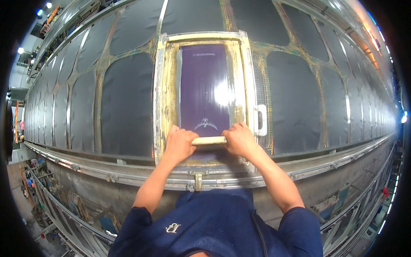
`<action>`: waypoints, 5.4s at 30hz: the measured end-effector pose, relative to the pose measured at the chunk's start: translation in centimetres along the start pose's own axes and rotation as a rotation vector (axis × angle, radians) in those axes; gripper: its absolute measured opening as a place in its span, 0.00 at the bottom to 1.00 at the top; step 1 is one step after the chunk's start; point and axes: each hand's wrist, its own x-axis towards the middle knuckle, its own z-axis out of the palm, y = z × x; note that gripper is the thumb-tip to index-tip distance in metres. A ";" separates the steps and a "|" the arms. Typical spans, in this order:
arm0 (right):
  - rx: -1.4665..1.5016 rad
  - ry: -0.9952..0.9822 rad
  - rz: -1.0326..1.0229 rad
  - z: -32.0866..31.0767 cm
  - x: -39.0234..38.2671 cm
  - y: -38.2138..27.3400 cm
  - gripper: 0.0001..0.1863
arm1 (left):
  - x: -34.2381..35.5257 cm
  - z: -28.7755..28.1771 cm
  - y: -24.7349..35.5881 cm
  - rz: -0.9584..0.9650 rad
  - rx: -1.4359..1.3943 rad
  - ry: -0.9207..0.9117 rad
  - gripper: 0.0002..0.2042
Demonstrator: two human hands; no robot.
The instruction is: The person uses a squeegee to spread purple ink across a screen-printing frame mounted on a conveyor. They repeatedly pull the squeegee from top to bottom to coat the mesh, then lift and reposition the frame. The person continues this process for multiple passes before moving the frame off the conveyor.
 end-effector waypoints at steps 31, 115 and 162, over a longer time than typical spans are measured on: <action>0.093 0.152 0.031 -5.6 17.1 10.6 0.14 | 18.4 -4.4 -8.7 0.051 0.008 0.148 0.10; 0.045 0.123 0.135 -4.8 48.5 -14.9 0.16 | 12.3 -21.4 -44.2 -0.038 0.104 0.050 0.14; 0.074 0.177 0.058 0.9 33.6 -23.4 0.13 | -3.1 -16.0 -37.6 0.089 0.108 0.069 0.08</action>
